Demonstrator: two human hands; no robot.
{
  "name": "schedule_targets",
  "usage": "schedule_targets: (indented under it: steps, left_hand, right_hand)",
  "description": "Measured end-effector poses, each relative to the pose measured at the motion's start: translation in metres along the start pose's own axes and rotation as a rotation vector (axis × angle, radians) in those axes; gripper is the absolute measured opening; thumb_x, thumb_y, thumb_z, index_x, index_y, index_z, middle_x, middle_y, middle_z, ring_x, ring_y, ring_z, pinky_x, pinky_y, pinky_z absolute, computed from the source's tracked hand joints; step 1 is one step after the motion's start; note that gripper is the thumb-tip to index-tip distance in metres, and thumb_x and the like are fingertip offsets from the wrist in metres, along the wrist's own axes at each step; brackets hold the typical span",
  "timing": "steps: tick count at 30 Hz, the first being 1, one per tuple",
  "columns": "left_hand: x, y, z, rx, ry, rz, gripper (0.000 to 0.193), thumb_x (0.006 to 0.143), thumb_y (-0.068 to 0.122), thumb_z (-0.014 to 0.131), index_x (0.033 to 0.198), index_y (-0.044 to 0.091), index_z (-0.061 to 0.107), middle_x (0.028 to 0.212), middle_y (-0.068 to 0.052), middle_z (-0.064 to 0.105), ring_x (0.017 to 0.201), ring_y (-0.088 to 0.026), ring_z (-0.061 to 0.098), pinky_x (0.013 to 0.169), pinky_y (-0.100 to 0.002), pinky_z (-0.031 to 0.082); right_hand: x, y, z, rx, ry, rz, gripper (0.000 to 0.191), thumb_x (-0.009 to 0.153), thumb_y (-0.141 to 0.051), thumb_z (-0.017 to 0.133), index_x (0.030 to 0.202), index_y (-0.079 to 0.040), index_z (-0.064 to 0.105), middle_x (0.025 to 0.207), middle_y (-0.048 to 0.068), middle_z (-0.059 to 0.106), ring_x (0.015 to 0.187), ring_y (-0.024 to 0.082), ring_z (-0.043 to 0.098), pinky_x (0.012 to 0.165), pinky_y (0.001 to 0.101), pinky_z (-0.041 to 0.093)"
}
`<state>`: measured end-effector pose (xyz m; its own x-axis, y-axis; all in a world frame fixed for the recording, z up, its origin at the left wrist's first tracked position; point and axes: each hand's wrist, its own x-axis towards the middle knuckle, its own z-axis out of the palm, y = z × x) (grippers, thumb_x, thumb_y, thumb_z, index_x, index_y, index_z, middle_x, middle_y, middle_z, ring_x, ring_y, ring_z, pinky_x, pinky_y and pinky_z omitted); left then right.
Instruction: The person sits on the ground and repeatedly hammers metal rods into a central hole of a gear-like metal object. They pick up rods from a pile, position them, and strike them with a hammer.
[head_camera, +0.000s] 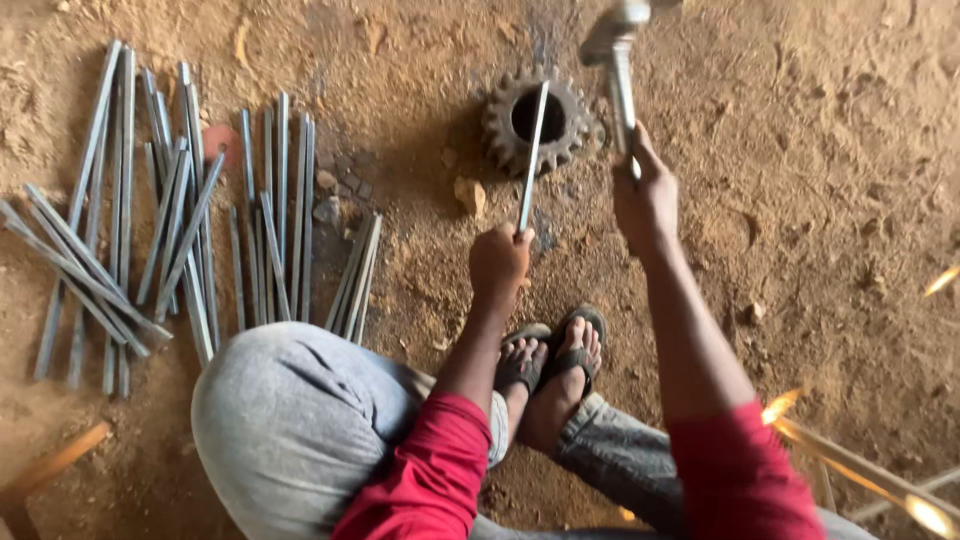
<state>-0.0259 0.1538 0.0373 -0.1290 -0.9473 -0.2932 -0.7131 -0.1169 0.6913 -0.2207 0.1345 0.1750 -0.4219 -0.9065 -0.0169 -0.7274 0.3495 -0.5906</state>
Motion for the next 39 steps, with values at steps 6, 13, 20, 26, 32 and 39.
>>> schedule_targets:
  steps: [6, 13, 20, 26, 32, 39]
  left_hand:
    - [0.004, -0.022, -0.014, -0.250, -0.162, -0.035, 0.036, 0.099, 0.043, 0.064, 0.082, 0.011, 0.066, 0.057, -0.002, 0.062, 0.038, -0.010, 0.045, 0.031, -0.028, 0.033]
    - [0.013, -0.013, -0.026, -0.271, -0.127, 0.050, 0.040, 0.098, 0.046, 0.065, 0.076, 0.012, 0.069, 0.056, 0.001, 0.062, 0.040, -0.010, 0.044, 0.035, -0.029, 0.031]
    - [0.008, -0.003, -0.046, -0.326, -0.161, 0.003, 0.046, 0.096, 0.053, 0.065, 0.089, 0.008, 0.076, 0.057, 0.003, 0.059, 0.047, -0.004, 0.052, 0.043, -0.022, 0.037]
    - [0.027, 0.015, -0.044, -0.526, -0.240, -0.190, 0.046, 0.109, 0.046, 0.047, 0.112, 0.006, 0.071, 0.061, 0.005, 0.050, 0.047, -0.009, 0.042, 0.039, -0.026, 0.031]
    - [0.032, 0.034, -0.039, -0.655, -0.250, -0.292, 0.034, 0.104, 0.031, 0.049, 0.125, 0.011, 0.064, 0.067, 0.002, 0.060, 0.047, -0.006, 0.052, 0.037, -0.024, 0.039]
    - [0.006, 0.041, -0.067, -1.041, -0.184, -0.350, 0.017, 0.099, 0.017, 0.066, 0.111, 0.005, 0.066, 0.064, 0.000, 0.062, 0.045, -0.010, 0.053, 0.038, -0.025, 0.043]
  right_hand:
    - [-0.024, 0.001, 0.007, 0.160, 0.040, -0.112, 0.053, 0.111, -0.015, 0.052, 0.163, -0.011, 0.038, 0.105, 0.018, 0.077, 0.055, 0.008, 0.059, 0.042, 0.0255, 0.048]
    - [-0.003, -0.012, 0.011, 0.181, -0.052, -0.087, 0.050, 0.110, -0.016, 0.052, 0.159, -0.019, 0.041, 0.127, 0.012, 0.062, 0.050, 0.010, 0.056, 0.037, 0.0276, 0.048]
    - [-0.002, -0.011, 0.005, 0.266, -0.214, 0.235, 0.057, 0.107, -0.017, 0.054, 0.161, -0.022, 0.038, 0.076, 0.013, 0.063, 0.048, 0.007, 0.051, 0.038, 0.0248, 0.044]
    - [0.028, 0.023, -0.054, -0.108, -0.485, 0.124, 0.060, 0.103, -0.024, 0.054, 0.160, -0.029, 0.039, 0.078, 0.010, 0.068, 0.046, 0.015, 0.049, 0.036, 0.0289, 0.044]
    - [0.013, 0.056, -0.084, -0.201, -0.453, -0.361, 0.064, 0.099, -0.019, 0.058, 0.160, -0.019, 0.039, 0.085, 0.016, 0.076, 0.040, 0.010, 0.054, 0.036, 0.0237, 0.043]
    - [-0.024, 0.006, -0.083, -0.334, -0.464, -0.131, 0.061, 0.104, -0.021, 0.054, 0.161, -0.027, 0.035, 0.094, 0.018, 0.071, 0.048, 0.020, 0.057, 0.039, 0.0390, 0.055]
